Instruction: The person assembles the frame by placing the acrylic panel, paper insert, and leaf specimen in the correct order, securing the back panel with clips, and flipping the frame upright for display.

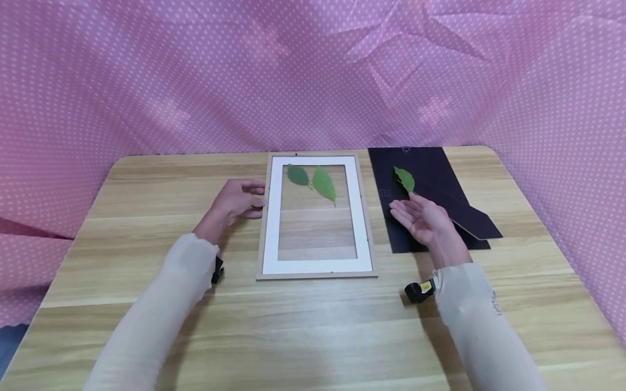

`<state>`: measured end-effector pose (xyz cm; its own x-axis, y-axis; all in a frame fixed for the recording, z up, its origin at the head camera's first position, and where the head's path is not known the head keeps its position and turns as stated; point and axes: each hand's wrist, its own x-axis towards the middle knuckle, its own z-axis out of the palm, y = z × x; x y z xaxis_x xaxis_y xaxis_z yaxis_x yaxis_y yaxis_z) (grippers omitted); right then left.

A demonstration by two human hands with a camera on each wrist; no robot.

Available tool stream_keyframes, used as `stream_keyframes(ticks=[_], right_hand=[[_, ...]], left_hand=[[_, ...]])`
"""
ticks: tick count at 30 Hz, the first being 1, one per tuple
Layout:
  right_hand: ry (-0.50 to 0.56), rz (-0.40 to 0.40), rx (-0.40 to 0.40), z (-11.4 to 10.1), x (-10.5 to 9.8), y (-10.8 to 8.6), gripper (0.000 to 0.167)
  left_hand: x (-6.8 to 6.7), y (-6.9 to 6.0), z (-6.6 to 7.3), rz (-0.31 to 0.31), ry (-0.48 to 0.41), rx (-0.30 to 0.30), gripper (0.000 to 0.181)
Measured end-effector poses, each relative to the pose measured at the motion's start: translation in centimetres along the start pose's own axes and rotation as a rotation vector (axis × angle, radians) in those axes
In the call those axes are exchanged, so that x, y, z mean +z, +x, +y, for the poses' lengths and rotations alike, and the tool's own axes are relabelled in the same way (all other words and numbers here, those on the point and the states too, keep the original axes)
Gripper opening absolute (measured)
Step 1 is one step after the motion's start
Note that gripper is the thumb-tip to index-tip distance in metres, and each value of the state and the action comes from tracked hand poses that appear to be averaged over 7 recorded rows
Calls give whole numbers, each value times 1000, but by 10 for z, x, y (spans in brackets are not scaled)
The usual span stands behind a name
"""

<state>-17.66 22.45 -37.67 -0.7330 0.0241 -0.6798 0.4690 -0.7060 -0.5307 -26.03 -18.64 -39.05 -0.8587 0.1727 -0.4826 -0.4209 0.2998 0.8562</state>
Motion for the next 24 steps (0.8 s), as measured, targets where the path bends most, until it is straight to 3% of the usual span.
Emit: stream_keyframes(ticks=[16,24], right_hand=[[29,15,-4,-2,2,-5,37],[52,42,-5,-2,5,-2,48]], left_hand=[[-2,0,2,-3,-3,9,58],[-2,0,1,-9,-3,1,57]])
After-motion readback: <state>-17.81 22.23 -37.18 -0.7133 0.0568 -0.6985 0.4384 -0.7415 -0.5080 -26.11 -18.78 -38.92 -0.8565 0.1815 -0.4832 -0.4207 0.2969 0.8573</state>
